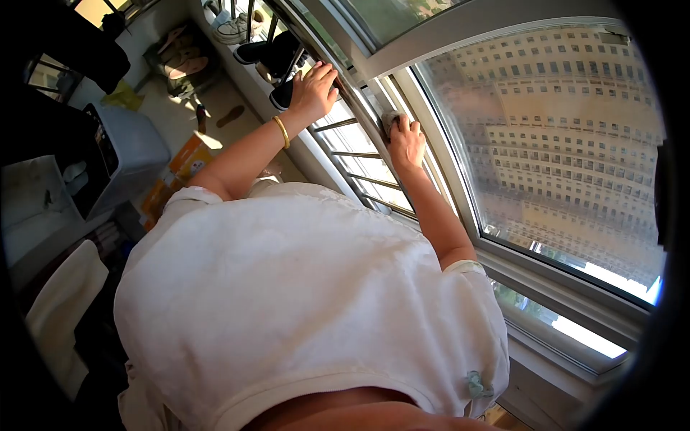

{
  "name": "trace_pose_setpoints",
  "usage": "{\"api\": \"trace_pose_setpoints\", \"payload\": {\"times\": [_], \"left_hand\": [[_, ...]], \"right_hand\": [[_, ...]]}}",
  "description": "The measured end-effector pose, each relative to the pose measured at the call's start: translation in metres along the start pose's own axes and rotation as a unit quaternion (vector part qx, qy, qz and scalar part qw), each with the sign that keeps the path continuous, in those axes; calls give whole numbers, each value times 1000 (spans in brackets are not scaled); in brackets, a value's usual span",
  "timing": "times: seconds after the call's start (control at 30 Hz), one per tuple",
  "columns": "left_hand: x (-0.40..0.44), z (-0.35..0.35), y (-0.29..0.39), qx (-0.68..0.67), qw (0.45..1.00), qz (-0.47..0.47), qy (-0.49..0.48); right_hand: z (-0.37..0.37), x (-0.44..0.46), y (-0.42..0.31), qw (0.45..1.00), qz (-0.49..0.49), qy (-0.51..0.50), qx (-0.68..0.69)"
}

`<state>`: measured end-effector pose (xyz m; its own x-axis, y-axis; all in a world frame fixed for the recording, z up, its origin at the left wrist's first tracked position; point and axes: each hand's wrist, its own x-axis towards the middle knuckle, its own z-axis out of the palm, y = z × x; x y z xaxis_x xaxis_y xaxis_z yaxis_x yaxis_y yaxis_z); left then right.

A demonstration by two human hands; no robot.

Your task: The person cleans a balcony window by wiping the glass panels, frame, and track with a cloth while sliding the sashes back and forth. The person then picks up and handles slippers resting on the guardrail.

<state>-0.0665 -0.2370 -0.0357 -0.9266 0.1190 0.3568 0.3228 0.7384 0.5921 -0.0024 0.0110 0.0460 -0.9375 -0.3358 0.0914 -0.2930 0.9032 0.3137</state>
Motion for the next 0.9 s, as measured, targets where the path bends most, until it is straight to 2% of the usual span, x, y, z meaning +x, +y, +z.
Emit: {"api": "trace_pose_setpoints", "payload": {"times": [0.13, 0.2, 0.27, 0.33, 0.43, 0.53, 0.57, 0.63, 0.67, 0.7, 0.77, 0.8, 0.87, 0.9], "left_hand": [[6, -7, 26, 55, 994, 47, -84], [8, 2, 43, 70, 987, 71, -123], [21, -7, 62, 145, 968, 80, -188], [28, -10, 72, 178, 954, 84, -225], [30, -8, 67, 197, 953, 98, -210], [28, -6, 67, 218, 947, 98, -216], [27, -1, 65, 223, 948, 101, -202], [25, 5, 61, 219, 952, 118, -177], [25, 6, 61, 210, 955, 132, -166], [28, 2, 67, 216, 949, 127, -194], [31, 8, 67, 207, 952, 147, -173], [30, 10, 69, 194, 954, 155, -166], [30, 13, 83, 144, 955, 165, -199], [25, 15, 94, 107, 958, 185, -191]], "right_hand": [[11, 34, -12, 998, -20, 59, 15], [14, 69, -25, 997, -43, 54, 19], [11, 87, -35, 999, -33, 38, 9], [10, 73, -26, 996, -30, 76, 33], [8, 18, -3, 997, 12, 63, 48], [13, -72, 31, 990, 120, 57, 51], [18, -108, 44, 983, 153, 85, 55], [26, -183, 71, 964, 254, 63, 56], [33, -223, 81, 933, 359, 1, 40], [40, -261, 93, 898, 438, -24, 36], [63, -320, 117, 795, 605, -37, 23], [60, -327, 126, 751, 656, -74, 10], [67, -306, 119, 733, 676, -74, 11], [44, -264, 96, 728, 680, -62, 54]]}}
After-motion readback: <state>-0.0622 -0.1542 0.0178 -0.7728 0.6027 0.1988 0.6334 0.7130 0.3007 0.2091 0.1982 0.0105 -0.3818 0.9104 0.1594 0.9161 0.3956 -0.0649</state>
